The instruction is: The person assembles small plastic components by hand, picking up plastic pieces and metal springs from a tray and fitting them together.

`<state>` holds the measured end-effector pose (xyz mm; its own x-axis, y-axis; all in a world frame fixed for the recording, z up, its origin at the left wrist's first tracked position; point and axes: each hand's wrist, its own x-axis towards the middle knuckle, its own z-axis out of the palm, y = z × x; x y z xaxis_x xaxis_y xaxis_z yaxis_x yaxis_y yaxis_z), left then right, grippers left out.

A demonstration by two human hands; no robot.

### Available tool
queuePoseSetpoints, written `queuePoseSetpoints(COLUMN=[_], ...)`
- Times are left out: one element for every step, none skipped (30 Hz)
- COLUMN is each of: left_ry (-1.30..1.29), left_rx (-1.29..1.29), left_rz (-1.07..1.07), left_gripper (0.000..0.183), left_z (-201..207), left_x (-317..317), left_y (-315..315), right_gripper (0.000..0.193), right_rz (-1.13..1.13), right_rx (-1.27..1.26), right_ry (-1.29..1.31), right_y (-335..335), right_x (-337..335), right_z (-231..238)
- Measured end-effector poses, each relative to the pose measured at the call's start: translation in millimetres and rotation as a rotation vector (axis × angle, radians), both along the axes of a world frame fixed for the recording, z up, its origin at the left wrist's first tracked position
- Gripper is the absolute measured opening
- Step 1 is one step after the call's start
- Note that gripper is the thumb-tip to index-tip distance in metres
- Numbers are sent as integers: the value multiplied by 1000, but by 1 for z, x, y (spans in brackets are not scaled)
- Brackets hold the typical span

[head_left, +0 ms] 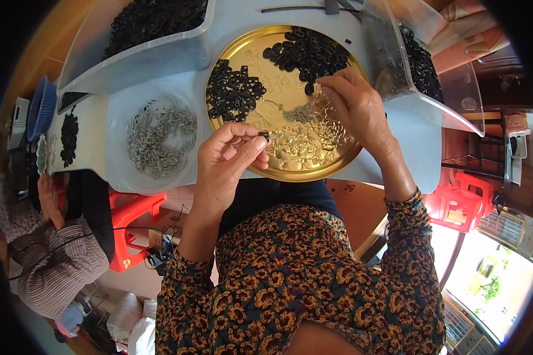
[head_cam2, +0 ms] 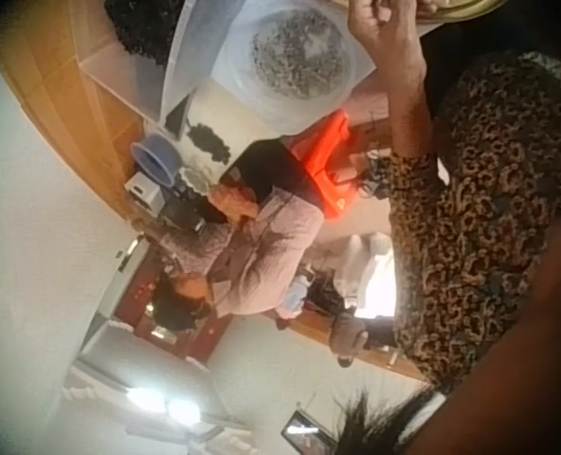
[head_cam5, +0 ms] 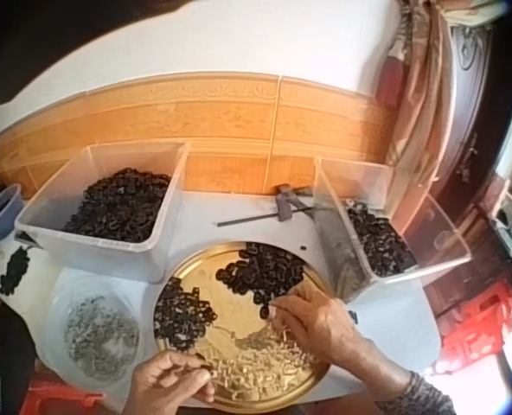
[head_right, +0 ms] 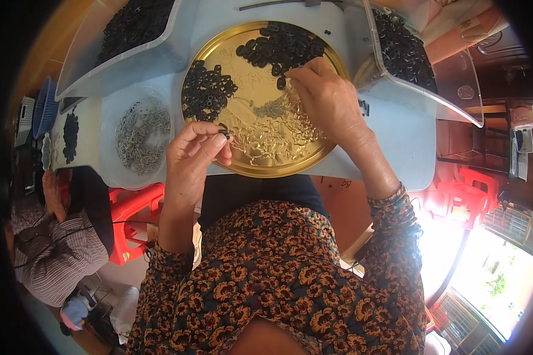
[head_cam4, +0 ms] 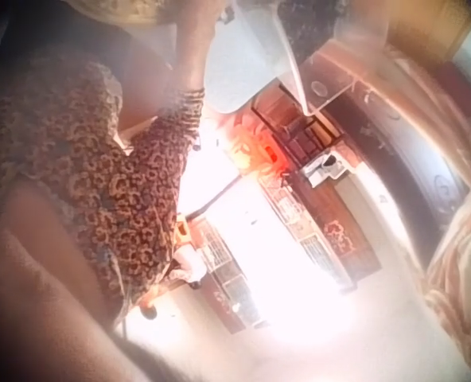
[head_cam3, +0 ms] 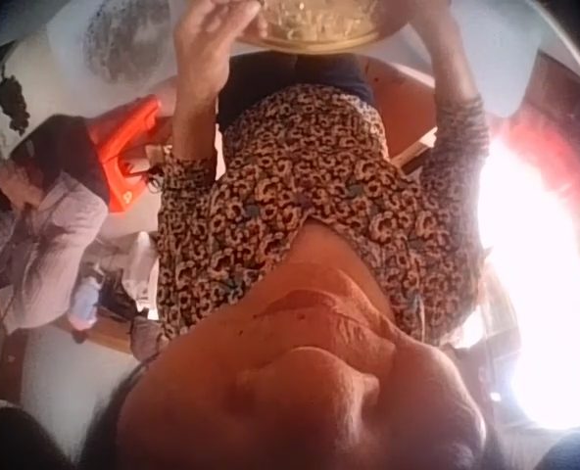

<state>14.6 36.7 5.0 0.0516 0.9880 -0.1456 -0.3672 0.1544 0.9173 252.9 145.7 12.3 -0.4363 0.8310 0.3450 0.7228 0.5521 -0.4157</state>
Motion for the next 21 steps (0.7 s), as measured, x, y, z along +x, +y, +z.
queuePoseSetpoints(left_ry=[-2,-1,-2,-4,-4,-2,0,1,0,-1,1,-3,-6,-4,-12,-20,-18,-22,-25,-23,-40], left_rx=[3,1,-1,-2,-3,-2,-2,-3,-5,-8,-9,-9,-8,-10,-13,-16,-17,-15,-14,-16,1], left_rz=[-4,-4,-5,-6,-8,-11,-15,-15,-13,-11,-11,-3,4,3,1,-1,-5,2,7,7,19], left_gripper=[10,10,10,10,10,10,10,10,10,11,11,10,11,11,11,12,12,12,13,13,13], left_z=[0,-1,-1,-1,-1,-1,-1,0,0,1,1,0,-1,-1,-1,0,0,2,3,3,2], left_x=[0,0,0,1,1,1,1,1,1,2,2,3,4,4,5,6,7,7,8,9,8], left_y=[0,0,0,1,1,1,1,1,0,0,0,0,0,0,1,2,3,3,3,4,4], right_gripper=[16,17,17,19,21,21,22,22,22,21,19,19,18,17,17,16,15,15,16,18,18], right_rz=[14,29,27,77,127,127,145,162,163,176,188,188,207,224,222,226,230,232,243,252,258], right_rx=[3,5,5,25,45,45,54,63,62,73,85,84,79,74,73,102,130,129,97,65,61], right_ry=[-25,-49,-50,-96,-143,-141,-193,-244,-243,-259,-275,-274,-277,-281,-279,-263,-246,-244,-79,86,90], right_y=[1,2,3,5,6,7,8,10,11,12,13,15,17,18,20,22,22,22,22,21,16], right_x=[0,-1,-1,-2,-2,-3,-4,-5,-7,-9,-10,-12,-13,-14,-14,-14,-14,-14,-13,-12,-14], right_z=[2,2,2,2,2,2,1,1,1,2,2,2,3,2,0,-2,-4,-3,-2,0,3])
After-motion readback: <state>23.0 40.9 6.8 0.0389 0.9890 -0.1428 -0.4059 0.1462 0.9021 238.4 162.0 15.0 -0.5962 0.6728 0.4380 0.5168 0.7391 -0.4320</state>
